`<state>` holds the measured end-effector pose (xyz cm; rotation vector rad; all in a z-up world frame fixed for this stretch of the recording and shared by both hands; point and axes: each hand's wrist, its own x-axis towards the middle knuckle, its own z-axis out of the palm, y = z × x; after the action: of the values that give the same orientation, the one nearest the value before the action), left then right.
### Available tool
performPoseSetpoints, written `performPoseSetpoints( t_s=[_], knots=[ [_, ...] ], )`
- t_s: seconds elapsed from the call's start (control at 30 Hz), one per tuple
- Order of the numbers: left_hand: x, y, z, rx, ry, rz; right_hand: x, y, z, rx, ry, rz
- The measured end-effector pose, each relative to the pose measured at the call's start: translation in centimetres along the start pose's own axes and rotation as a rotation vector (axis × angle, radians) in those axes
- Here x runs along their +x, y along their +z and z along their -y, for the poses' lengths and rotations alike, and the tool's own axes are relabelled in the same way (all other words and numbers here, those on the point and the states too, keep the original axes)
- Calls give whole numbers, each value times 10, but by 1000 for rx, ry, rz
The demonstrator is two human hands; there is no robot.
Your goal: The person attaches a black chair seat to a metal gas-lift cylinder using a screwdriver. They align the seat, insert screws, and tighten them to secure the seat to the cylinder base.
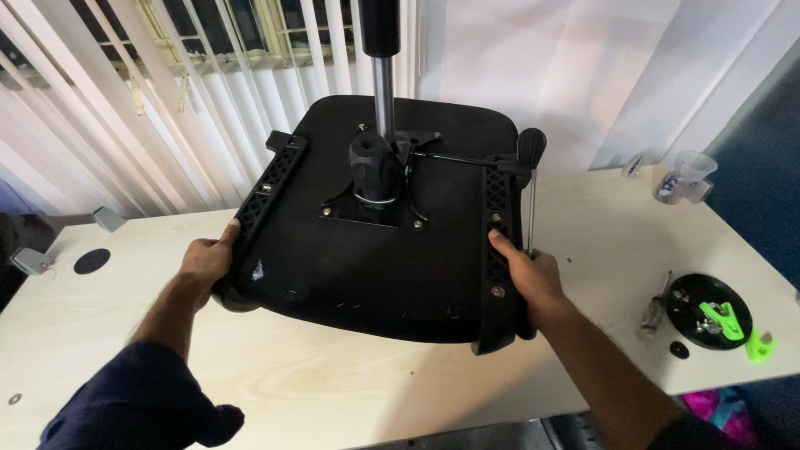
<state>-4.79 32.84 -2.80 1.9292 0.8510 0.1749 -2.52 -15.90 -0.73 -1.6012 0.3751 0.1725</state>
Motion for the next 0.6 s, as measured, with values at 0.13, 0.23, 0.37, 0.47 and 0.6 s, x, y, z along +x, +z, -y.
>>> performPoseSetpoints(
  t_s=[0.13,0.23,0.37,0.47,0.6],
  knots=[
    [6,-11,-1,49,-14,37,-21,9,-6,-7,88,-39],
    [4,-18,0,77,-60,59,-38,15,-11,51,94,-45],
    [4,-28,-2,91,-44,80,-61,19,-21,71,87,-39],
    [6,-37,-3,133,-39,78,-72,21,-26,82,88,-10],
    [0,-31,3,137,-19,-61,-69,18,-32,81,50,-57]
  ],
)
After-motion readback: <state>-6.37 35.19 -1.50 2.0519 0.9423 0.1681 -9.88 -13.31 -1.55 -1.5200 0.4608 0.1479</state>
